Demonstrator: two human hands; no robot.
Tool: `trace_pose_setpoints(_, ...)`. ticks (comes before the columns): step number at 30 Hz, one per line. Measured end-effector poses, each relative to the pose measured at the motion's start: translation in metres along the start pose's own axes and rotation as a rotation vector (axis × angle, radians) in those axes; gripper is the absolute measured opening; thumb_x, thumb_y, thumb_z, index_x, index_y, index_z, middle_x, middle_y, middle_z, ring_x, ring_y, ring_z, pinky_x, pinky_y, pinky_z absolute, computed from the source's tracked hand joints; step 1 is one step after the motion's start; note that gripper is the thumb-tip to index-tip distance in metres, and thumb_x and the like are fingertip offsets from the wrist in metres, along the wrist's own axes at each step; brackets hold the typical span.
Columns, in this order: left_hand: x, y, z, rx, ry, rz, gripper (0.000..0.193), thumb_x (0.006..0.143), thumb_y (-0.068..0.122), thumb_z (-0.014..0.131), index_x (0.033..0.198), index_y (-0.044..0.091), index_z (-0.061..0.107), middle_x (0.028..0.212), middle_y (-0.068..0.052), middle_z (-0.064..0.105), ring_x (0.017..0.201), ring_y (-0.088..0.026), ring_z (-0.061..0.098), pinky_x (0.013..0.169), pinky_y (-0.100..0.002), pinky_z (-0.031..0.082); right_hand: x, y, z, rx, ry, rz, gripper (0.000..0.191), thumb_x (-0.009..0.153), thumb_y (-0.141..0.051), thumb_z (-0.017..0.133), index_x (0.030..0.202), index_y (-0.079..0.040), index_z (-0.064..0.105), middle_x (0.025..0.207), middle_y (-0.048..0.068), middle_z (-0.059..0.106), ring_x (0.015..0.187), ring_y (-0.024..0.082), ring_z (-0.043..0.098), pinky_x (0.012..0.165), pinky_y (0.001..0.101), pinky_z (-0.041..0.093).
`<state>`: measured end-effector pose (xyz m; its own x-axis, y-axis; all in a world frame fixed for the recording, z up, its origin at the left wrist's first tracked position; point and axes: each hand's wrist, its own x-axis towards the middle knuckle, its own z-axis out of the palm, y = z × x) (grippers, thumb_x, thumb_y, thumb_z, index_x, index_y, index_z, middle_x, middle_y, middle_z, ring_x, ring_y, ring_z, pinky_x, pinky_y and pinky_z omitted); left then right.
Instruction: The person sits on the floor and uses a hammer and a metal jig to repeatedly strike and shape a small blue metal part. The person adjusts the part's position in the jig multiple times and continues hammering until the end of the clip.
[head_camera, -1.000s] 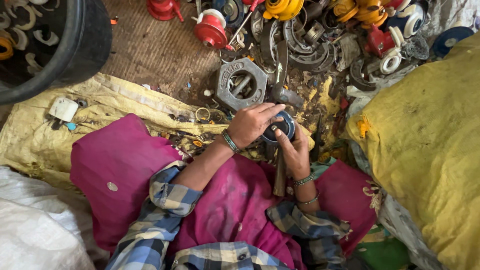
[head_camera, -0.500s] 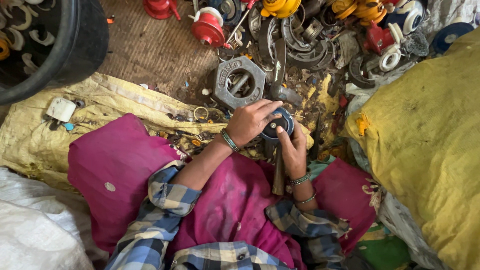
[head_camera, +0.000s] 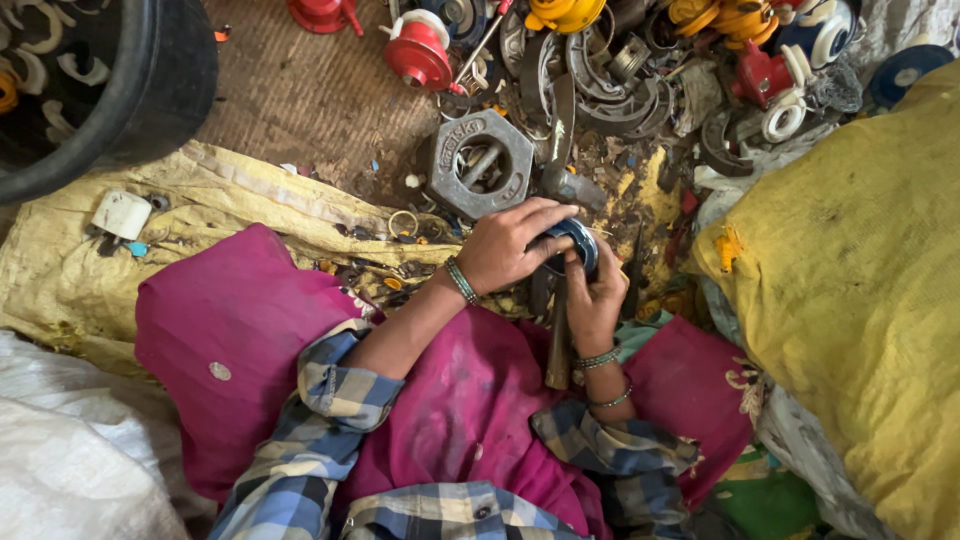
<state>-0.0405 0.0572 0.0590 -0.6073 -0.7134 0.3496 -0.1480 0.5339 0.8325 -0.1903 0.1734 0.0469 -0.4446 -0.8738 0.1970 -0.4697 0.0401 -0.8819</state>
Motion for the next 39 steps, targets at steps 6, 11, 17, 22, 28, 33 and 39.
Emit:
trace_pose_setpoints(6, 0.001, 0.006, 0.000, 0.001, 0.053, 0.027, 0.050, 0.096, 0.047, 0.073, 0.130, 0.011, 0.066, 0.125, -0.009, 0.070, 0.110, -0.030, 0.073, 0.092, -0.039, 0.060, -0.002, -0.009, 0.004, -0.056, 0.034, -0.046, 0.035, 0.097, 0.003, 0.064, 0.132, 0.004, 0.062, 0.120, 0.017, 0.073, 0.111, 0.021, 0.070, 0.097, 0.0338, 0.055)
trace_pose_setpoints(11, -0.002, 0.002, 0.005, -0.038, 0.040, -0.113, 0.048, 0.095, 0.050, 0.072, 0.125, 0.012, 0.069, 0.123, -0.010, 0.074, 0.111, -0.029, 0.074, 0.094, -0.039, 0.059, -0.001, -0.023, 0.005, -0.176, 0.018, -0.100, 0.043, 0.092, 0.006, 0.063, 0.135, 0.001, 0.063, 0.125, 0.020, 0.072, 0.116, 0.030, 0.072, 0.100, 0.0384, 0.056)
trace_pose_setpoints(17, 0.000, -0.006, 0.012, -0.215, -0.009, -0.218, 0.068, 0.092, 0.051, 0.074, 0.137, 0.003, 0.061, 0.127, -0.019, 0.071, 0.117, -0.032, 0.072, 0.099, -0.039, 0.056, 0.001, -0.032, 0.005, -0.253, 0.060, -0.205, 0.042, 0.095, 0.006, 0.066, 0.136, 0.000, 0.063, 0.133, 0.021, 0.068, 0.127, 0.037, 0.067, 0.105, 0.0425, 0.054)
trace_pose_setpoints(22, 0.001, -0.009, 0.015, -0.296, -0.024, -0.271, 0.070, 0.085, 0.049, 0.076, 0.136, 0.003, 0.062, 0.122, -0.019, 0.074, 0.113, -0.029, 0.074, 0.097, -0.037, 0.057, 0.001, -0.027, 0.005, -0.199, 0.036, -0.096, 0.042, 0.094, 0.006, 0.067, 0.135, -0.002, 0.063, 0.137, 0.021, 0.066, 0.128, 0.034, 0.067, 0.098, 0.0387, 0.057)
trace_pose_setpoints(28, 0.002, -0.009, 0.015, -0.249, -0.013, -0.274, 0.069, 0.083, 0.048, 0.078, 0.133, 0.003, 0.064, 0.122, -0.019, 0.074, 0.113, -0.029, 0.074, 0.097, -0.038, 0.058, -0.001, -0.017, 0.006, -0.214, 0.035, -0.181, 0.044, 0.094, 0.009, 0.068, 0.136, 0.000, 0.062, 0.138, 0.020, 0.066, 0.132, 0.034, 0.065, 0.109, 0.0416, 0.053)
trace_pose_setpoints(33, 0.004, -0.005, 0.008, -0.263, -0.040, -0.288, 0.069, 0.083, 0.050, 0.075, 0.134, 0.004, 0.064, 0.120, -0.018, 0.075, 0.109, -0.029, 0.076, 0.095, -0.038, 0.058, -0.004, -0.009, 0.008, -0.198, 0.023, -0.159, 0.043, 0.093, 0.009, 0.068, 0.136, 0.003, 0.062, 0.137, 0.021, 0.066, 0.132, 0.033, 0.064, 0.109, 0.0411, 0.052)
trace_pose_setpoints(39, 0.006, -0.007, 0.000, -0.128, -0.127, -0.446, 0.063, 0.089, 0.056, 0.068, 0.134, 0.013, 0.065, 0.113, -0.015, 0.076, 0.103, -0.031, 0.075, 0.086, -0.040, 0.058, -0.001, 0.000, 0.006, 0.038, 0.027, 0.276, 0.034, 0.099, -0.006, 0.070, 0.132, 0.003, 0.065, 0.111, 0.010, 0.073, 0.099, 0.015, 0.069, 0.089, 0.0316, 0.058)
